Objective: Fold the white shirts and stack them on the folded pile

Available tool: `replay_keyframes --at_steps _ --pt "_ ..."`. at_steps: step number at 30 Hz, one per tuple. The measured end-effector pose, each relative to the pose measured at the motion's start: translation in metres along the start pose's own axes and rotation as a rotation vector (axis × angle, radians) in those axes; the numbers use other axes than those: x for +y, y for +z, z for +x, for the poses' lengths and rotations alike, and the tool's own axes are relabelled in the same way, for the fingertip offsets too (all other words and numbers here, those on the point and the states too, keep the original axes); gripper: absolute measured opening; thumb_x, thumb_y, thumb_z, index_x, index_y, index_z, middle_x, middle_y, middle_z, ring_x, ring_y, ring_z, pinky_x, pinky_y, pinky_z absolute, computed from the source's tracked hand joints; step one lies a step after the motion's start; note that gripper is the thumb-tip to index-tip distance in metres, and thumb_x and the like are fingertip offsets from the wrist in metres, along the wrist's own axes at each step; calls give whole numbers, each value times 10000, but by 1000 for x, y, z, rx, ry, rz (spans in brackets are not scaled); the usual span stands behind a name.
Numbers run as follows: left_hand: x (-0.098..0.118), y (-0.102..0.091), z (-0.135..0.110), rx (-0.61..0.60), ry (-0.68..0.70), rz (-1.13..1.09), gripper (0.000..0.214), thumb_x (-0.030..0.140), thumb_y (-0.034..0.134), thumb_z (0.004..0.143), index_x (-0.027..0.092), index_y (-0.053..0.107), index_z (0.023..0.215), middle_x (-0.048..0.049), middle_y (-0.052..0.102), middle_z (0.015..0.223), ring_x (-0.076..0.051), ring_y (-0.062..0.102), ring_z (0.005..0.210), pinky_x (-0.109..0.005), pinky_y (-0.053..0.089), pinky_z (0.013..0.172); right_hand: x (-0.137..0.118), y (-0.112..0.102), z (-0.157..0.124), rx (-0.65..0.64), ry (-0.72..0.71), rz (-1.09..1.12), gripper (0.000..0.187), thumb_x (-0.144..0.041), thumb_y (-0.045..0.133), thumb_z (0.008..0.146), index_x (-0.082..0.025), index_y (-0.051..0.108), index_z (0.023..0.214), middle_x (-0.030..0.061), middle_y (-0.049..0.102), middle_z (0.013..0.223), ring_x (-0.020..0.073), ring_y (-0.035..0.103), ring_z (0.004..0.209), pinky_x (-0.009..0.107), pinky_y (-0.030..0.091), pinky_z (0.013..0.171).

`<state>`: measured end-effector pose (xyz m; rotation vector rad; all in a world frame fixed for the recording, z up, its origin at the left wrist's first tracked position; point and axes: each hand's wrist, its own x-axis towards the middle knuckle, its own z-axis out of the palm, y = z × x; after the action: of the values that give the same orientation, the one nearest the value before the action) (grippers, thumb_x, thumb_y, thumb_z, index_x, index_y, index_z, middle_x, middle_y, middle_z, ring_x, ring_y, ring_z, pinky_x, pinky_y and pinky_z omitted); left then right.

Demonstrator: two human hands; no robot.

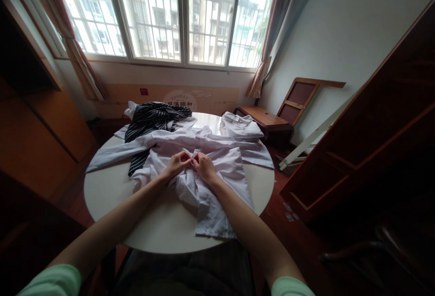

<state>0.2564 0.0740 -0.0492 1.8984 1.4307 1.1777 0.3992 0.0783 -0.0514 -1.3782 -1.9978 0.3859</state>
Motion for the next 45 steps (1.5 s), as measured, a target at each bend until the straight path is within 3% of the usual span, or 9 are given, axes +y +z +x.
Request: replay_keyframes --at_steps 15,21,31,45 --pt "7 3 -2 49 -30 70 87 219 591 709 154 632 669 -27 665 686 -131 587 628 -224 423 601 -6 -2 -4 28 -37 -150 81 -221 467 835 -182 538 840 45 613 841 161 563 761 248 377 665" --pt "1 1 -2 44 -59 -73 125 268 624 665 147 648 645 -32 659 654 -146 588 623 -235 430 586 -7 -1 -5 29 -60 -157 92 -212 453 843 -179 537 866 60 607 874 169 567 768 257 384 676" --pt "-6 4 -1 104 -180 -384 211 326 697 551 132 620 580 -27 608 586 -124 541 552 -227 407 522 -3 5 -1 98 -55 46 67 -219 470 815 -191 515 774 29 596 776 170 548 743 277 394 689" --pt "-1 3 -2 58 -149 -423 209 318 700 559 132 613 600 -19 609 606 -118 538 569 -225 407 538 0 6 4 103 80 207 53 -197 471 792 -206 498 746 6 598 710 161 559 697 265 401 655"
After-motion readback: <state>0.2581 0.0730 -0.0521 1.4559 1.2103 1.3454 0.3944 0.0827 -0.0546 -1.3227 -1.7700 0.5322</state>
